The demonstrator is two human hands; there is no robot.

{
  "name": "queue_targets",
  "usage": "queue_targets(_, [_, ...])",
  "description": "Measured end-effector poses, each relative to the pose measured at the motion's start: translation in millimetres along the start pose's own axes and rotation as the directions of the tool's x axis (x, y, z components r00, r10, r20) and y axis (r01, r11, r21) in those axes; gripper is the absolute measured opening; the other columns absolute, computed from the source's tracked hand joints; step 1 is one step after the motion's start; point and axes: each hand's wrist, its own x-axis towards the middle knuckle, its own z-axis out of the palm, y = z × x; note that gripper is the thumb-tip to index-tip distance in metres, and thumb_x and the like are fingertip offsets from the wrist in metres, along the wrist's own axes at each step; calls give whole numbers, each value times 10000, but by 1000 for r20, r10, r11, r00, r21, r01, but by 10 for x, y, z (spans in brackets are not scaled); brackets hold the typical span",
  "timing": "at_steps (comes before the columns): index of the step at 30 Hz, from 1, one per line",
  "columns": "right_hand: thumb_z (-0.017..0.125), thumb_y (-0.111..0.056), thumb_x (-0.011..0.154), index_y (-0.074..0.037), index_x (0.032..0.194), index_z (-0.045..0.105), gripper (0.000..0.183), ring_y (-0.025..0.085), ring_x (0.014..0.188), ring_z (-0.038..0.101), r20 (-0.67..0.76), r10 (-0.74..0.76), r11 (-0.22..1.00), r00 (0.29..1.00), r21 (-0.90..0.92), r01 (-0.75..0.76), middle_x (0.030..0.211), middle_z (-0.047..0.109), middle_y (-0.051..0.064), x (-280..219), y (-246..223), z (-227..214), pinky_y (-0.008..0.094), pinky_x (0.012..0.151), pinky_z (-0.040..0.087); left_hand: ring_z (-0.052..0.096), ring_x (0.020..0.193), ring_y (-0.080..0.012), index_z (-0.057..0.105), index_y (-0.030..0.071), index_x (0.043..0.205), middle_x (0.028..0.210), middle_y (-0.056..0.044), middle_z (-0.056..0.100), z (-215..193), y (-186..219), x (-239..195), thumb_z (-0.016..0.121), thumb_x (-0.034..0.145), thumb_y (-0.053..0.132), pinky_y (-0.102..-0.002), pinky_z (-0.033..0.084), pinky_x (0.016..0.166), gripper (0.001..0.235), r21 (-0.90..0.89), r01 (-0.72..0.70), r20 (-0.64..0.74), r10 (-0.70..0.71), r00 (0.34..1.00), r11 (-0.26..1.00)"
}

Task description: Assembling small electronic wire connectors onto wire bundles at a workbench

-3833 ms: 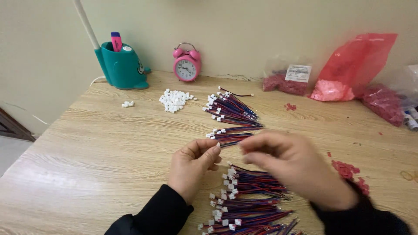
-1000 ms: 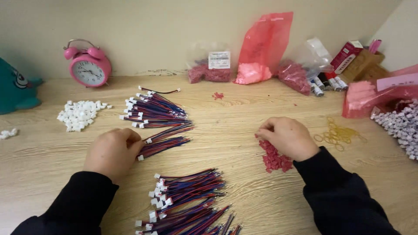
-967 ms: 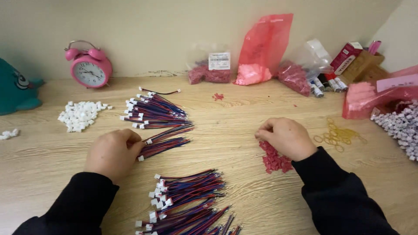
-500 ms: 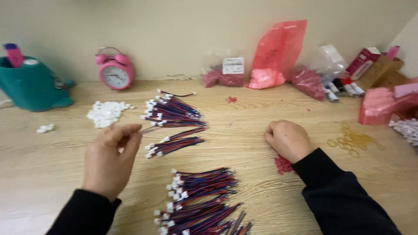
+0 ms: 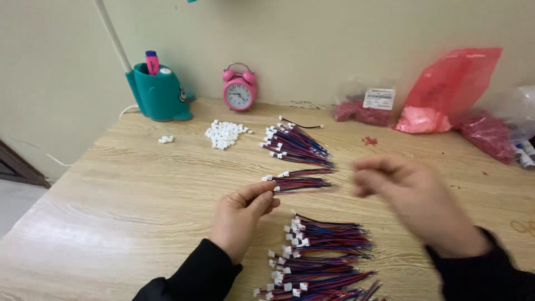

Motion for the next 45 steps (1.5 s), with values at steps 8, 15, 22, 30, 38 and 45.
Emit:
queue_targets(8, [716,39,795,9,1033,729,240,130,754,694,319,-154,974,935,206,90,877,761,79,-1,117,768,240,731,575,698,784,-248,696,-11,1065,919,-170,727,-67,-179,96,685,838,19,-288,569,754,230,-195,76,71,-63,995,978])
queue_targets(15, [720,-210,824,-139,862,673,93,183,807,629,260,-751,504,607,-369,781,839,686,-15,-62,48,809,331,770,437,693,796,-234,647,31,1112,877,-150,704,-89,-215,91,679,848,55,-295,550,737,267,-184,97,140,-72,988,978])
queue_targets(22, [753,-368,780,-249,884,728,160,189,971,573,221,-830,369,513,-472,801,930,667,-76,21,217,876,394,854,397,640,720,-150,643,53,1169,871,-110,710,-86,-267,95,679,850,49,-260,538,703,321,-167,37,193,-4,981,985])
queue_targets(30, [730,-133,816,-126,891,735,76,120,761,671,245,-641,743,728,-41,668,824,703,3,-43,268,928,253,716,515,636,701,-158,609,-15,1200,777,-105,670,-170,-232,81,698,819,33,-273,527,725,394,-284,28,352,78,933,958])
queue_targets(38, [745,-141,804,-134,916,751,112,116,791,678,272,-610,774,745,2,633,849,714,3,-74,276,897,248,748,521,643,759,-144,620,6,1207,793,-95,675,-186,-144,31,691,815,-5,-261,500,798,398,-179,-42,384,109,917,983])
queue_targets(45, [683,-157,853,-116,974,769,154,94,879,699,392,-437,897,810,118,427,958,759,11,-35,277,817,225,784,535,650,810,-139,605,26,1229,846,-73,681,-192,-124,33,692,827,-2,-267,513,834,412,-137,-95,424,145,894,986])
